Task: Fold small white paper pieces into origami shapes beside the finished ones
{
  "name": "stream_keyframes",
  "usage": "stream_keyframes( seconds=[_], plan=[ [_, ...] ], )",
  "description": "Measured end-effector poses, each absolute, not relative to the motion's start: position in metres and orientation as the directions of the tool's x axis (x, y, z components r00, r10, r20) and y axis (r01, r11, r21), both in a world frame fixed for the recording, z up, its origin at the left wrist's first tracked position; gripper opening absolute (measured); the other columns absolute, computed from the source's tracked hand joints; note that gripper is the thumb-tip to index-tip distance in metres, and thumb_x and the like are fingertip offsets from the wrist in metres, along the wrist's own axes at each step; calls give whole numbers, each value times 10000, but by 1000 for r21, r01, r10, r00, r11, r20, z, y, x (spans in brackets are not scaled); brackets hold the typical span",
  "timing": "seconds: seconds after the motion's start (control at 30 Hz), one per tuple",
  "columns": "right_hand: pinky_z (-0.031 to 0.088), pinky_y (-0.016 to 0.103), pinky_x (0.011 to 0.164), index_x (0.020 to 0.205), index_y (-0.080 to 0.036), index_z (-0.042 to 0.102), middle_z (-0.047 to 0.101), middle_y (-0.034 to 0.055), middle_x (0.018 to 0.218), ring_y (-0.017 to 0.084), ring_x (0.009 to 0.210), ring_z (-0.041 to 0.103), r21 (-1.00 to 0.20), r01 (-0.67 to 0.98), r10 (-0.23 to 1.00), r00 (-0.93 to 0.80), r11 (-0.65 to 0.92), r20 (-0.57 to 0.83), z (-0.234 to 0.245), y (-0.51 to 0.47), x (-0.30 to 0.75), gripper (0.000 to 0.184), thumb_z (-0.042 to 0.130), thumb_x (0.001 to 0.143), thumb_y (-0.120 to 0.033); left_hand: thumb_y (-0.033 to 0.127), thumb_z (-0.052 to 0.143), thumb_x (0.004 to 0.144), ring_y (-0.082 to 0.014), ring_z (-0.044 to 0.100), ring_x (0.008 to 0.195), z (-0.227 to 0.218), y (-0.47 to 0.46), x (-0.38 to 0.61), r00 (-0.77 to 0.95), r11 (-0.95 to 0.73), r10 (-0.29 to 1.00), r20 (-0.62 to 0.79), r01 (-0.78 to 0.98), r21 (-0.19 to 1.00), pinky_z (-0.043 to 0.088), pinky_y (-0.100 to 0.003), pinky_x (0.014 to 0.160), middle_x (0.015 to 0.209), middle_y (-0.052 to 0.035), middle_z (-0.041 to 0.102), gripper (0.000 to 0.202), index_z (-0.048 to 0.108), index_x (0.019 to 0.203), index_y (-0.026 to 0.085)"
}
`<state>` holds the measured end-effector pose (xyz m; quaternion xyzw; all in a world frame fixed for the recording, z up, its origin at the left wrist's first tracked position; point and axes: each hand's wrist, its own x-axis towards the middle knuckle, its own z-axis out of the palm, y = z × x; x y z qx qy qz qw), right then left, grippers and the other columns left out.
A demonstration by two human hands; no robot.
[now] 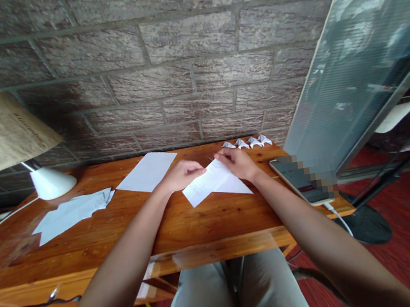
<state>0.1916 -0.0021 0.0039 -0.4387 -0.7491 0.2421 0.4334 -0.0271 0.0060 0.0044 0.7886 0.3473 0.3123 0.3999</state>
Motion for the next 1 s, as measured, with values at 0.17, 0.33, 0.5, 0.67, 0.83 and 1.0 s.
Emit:
stream_keyframes(
  seconds=[0.17,0.33,0.5,0.67,0.83,1.0],
  plan=[
    [368,263,561,767,-162,625,611,31,691,149,629,492,-805,392,895,-158,445,418,9,6,216,483,537,804,-635,483,655,749,-155,589,629,10,9,-43,633,-449,756,165,318,835,447,-252,586,706,-43,698,330,719,748,159],
    [311,254,503,721,-166,598,544,-5,608,115,553,423,-883,287,927,-167,373,337,11,6,222,519,580,742,-684,465,648,759,-163,602,656,14,10,-49,646,-472,744,172,325,819,463,-262,625,727,-42,708,303,729,752,172],
    [371,257,565,774,-154,646,619,9,685,118,594,484,-940,141,941,-188,310,282,15,1,216,473,695,683,-615,440,642,775,-166,616,669,10,13,-53,651,-479,740,167,336,811,465,-262,639,751,-48,719,287,732,759,168],
    [375,267,577,735,-151,669,624,9,653,121,585,485,-941,160,948,-162,300,274,14,4,221,453,732,649,-591,463,649,776,-170,637,687,11,12,-53,649,-448,745,156,313,837,477,-267,645,777,-54,728,302,727,784,172],
    [370,272,571,745,-138,675,635,21,664,126,582,491,-914,206,935,-146,349,324,14,8,232,452,695,697,-587,503,659,775,-182,667,648,13,11,-55,695,-372,713,92,264,890,508,-292,632,736,-95,726,352,712,793,156],
    [381,273,582,730,-139,686,658,32,688,138,609,521,-882,278,925,-125,380,359,14,10,235,452,681,709,-590,498,652,793,-166,669,651,14,13,-60,696,-381,709,115,240,893,515,-282,636,758,-105,730,366,692,813,135]
  ],
)
